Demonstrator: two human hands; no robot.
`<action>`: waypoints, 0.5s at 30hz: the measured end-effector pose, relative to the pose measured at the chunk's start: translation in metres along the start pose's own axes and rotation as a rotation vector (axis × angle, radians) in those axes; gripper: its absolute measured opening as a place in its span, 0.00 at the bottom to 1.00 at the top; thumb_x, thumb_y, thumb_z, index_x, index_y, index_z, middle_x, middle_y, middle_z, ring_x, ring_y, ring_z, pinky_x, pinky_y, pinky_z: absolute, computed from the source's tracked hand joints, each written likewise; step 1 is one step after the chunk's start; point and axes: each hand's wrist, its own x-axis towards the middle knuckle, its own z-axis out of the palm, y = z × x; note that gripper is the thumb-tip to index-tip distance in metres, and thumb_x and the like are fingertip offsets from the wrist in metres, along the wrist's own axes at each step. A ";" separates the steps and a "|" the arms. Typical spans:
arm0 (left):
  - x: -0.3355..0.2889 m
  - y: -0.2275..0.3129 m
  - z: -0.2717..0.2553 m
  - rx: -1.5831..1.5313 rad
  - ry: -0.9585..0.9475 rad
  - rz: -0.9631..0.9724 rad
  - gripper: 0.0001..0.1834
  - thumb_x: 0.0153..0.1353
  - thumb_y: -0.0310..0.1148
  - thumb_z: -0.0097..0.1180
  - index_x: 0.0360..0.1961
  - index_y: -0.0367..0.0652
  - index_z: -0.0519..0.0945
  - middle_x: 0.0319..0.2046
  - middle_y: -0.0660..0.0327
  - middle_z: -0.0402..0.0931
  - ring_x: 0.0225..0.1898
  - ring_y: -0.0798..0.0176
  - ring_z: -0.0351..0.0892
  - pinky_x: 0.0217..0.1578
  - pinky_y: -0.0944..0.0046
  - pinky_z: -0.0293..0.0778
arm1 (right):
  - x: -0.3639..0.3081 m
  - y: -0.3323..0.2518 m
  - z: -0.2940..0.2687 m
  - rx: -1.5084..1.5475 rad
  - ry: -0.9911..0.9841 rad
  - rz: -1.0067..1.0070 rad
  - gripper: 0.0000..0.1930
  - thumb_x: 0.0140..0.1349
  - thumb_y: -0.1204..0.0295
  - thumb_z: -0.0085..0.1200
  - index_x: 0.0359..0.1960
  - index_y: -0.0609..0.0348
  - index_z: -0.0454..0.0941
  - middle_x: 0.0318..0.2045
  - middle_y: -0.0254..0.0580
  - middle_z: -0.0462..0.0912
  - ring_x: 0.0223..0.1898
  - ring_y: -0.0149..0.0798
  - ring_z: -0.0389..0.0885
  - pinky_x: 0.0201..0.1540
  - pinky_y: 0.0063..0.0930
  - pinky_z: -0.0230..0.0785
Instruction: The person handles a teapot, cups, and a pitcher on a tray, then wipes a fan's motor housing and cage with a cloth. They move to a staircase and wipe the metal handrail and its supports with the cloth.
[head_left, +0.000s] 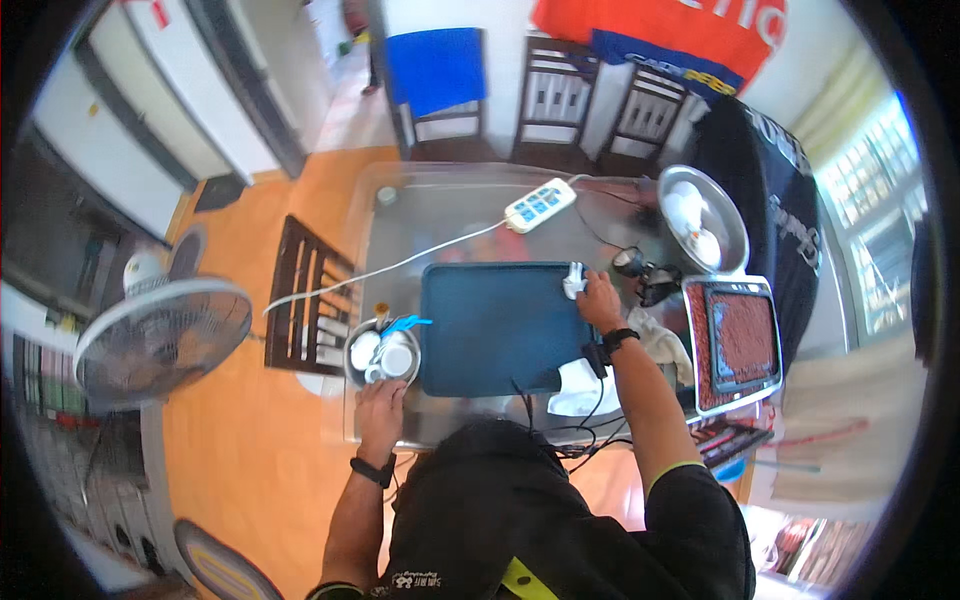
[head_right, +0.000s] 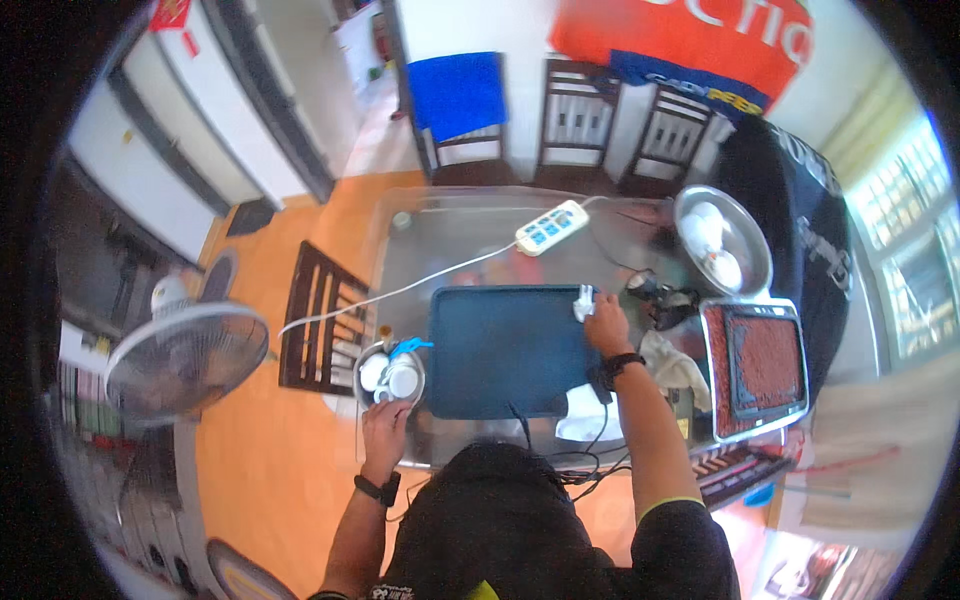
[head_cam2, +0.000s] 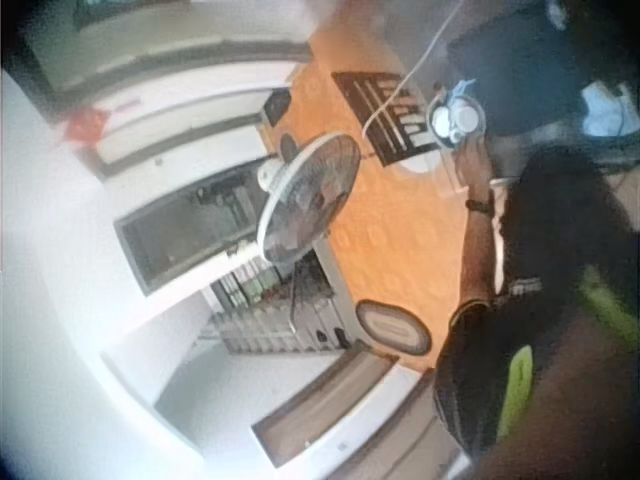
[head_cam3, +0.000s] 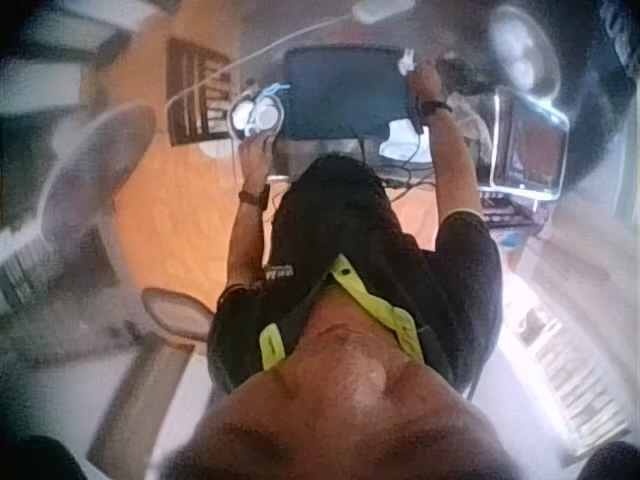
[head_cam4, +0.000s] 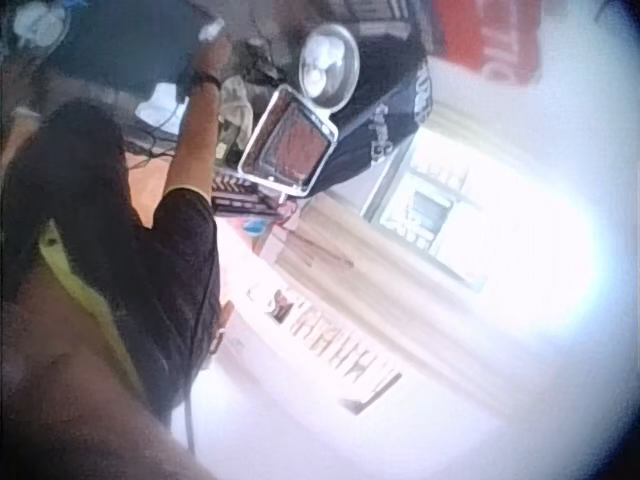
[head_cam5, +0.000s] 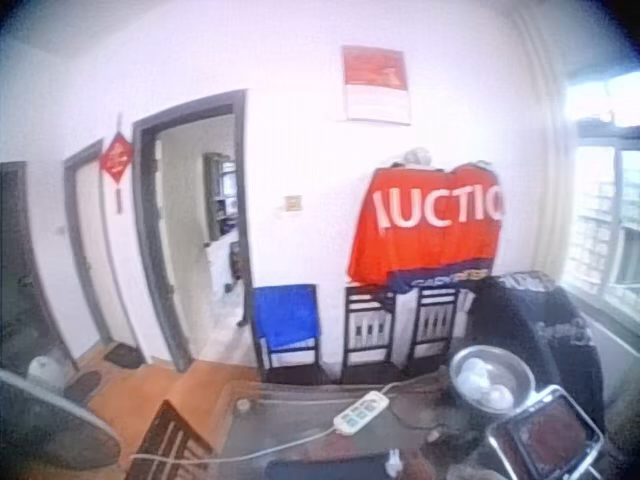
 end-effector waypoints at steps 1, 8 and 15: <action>0.001 -0.001 0.005 0.006 0.022 0.014 0.05 0.62 0.30 0.58 0.37 0.47 0.84 0.35 0.58 0.82 0.41 0.48 0.78 0.45 0.49 0.68 | 0.004 0.015 0.006 -0.014 -0.004 -0.022 0.24 0.55 0.70 0.59 0.55 0.62 0.74 0.50 0.61 0.76 0.51 0.64 0.77 0.55 0.52 0.72; 0.019 0.044 -0.030 -0.217 0.101 -0.096 0.05 0.63 0.27 0.60 0.39 0.42 0.83 0.36 0.57 0.83 0.43 0.51 0.80 0.46 0.53 0.74 | 0.017 0.024 0.018 0.021 -0.048 -0.144 0.12 0.55 0.71 0.57 0.40 0.63 0.76 0.40 0.60 0.81 0.45 0.64 0.80 0.48 0.55 0.74; 0.079 0.200 -0.200 -1.313 -0.171 0.268 0.03 0.66 0.23 0.56 0.36 0.36 0.80 0.34 0.56 0.82 0.40 0.61 0.82 0.43 0.63 0.77 | 0.019 0.030 0.043 -0.034 -0.160 -0.250 0.11 0.57 0.67 0.59 0.37 0.60 0.79 0.38 0.54 0.84 0.42 0.60 0.83 0.45 0.54 0.75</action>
